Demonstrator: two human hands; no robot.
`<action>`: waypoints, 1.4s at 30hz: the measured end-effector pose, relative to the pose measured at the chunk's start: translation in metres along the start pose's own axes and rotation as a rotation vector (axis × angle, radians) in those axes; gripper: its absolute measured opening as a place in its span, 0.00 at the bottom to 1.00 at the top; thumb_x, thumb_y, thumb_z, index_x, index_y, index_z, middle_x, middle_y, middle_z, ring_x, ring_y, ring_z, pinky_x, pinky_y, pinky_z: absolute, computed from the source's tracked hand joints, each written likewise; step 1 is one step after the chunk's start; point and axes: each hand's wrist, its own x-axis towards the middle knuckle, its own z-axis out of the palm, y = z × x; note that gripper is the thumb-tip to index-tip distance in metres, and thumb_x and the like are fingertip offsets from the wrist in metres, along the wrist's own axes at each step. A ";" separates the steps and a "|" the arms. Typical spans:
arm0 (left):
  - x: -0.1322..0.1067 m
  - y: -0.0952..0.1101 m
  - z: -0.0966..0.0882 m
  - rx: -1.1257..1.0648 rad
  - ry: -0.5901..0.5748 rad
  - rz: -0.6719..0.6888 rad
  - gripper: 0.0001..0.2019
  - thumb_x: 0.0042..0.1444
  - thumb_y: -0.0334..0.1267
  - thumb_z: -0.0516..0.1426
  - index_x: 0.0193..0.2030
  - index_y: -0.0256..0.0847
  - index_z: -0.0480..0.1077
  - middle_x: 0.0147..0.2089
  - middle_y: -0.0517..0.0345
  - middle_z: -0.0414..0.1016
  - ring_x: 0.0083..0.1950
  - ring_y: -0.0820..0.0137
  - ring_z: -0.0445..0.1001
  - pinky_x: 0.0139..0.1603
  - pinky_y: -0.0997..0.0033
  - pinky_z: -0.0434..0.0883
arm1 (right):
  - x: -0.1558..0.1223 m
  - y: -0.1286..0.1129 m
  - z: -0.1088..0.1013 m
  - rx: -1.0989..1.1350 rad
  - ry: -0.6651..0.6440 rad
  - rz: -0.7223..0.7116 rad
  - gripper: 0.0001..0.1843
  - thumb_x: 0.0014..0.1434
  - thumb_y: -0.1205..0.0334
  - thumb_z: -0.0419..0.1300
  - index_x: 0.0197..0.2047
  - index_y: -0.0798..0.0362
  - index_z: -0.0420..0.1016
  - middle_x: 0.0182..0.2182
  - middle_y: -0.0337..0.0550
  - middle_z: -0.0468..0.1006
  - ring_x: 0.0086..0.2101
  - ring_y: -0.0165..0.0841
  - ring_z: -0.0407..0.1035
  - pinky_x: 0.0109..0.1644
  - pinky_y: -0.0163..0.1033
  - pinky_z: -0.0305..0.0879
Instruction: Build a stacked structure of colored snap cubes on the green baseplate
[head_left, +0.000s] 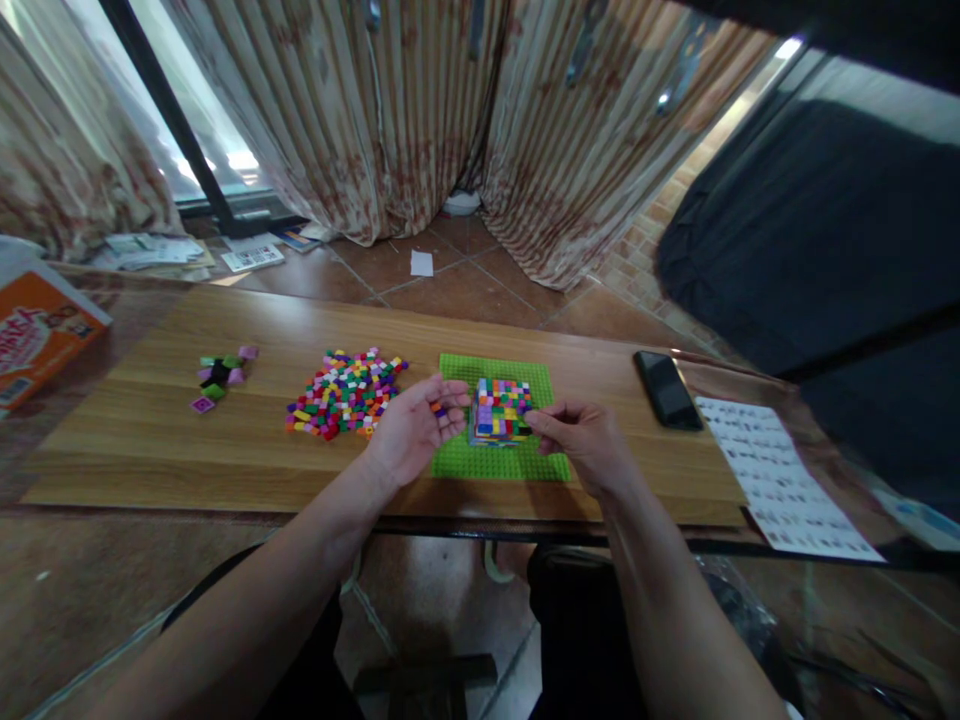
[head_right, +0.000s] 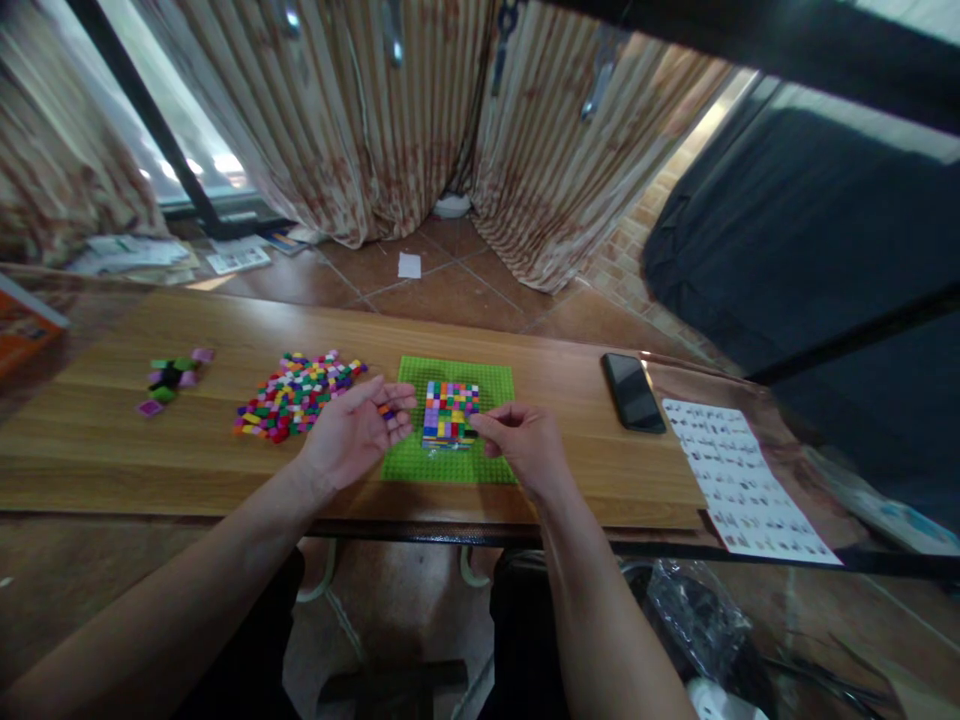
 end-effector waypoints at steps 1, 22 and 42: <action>0.000 -0.001 0.000 0.005 -0.002 -0.008 0.14 0.60 0.39 0.52 0.35 0.31 0.75 0.30 0.53 0.76 0.28 0.75 0.71 0.33 0.76 0.70 | 0.000 0.000 0.000 0.012 0.003 0.007 0.20 0.35 0.50 0.74 0.20 0.56 0.75 0.14 0.36 0.71 0.15 0.23 0.62 0.18 0.30 0.59; 0.001 -0.006 0.002 0.000 -0.032 -0.025 0.14 0.60 0.38 0.52 0.35 0.30 0.76 0.30 0.52 0.75 0.30 0.74 0.72 0.33 0.76 0.71 | 0.006 0.002 0.001 0.084 0.103 -0.052 0.21 0.39 0.47 0.72 0.19 0.55 0.70 0.16 0.35 0.71 0.15 0.22 0.61 0.17 0.29 0.58; -0.018 0.013 0.004 -0.073 -0.250 0.108 0.25 0.63 0.52 0.47 0.49 0.32 0.73 0.51 0.41 0.76 0.56 0.58 0.73 0.55 0.62 0.70 | -0.021 -0.002 0.098 -0.620 0.048 -0.678 0.11 0.62 0.62 0.56 0.47 0.53 0.74 0.41 0.47 0.78 0.39 0.35 0.72 0.44 0.40 0.67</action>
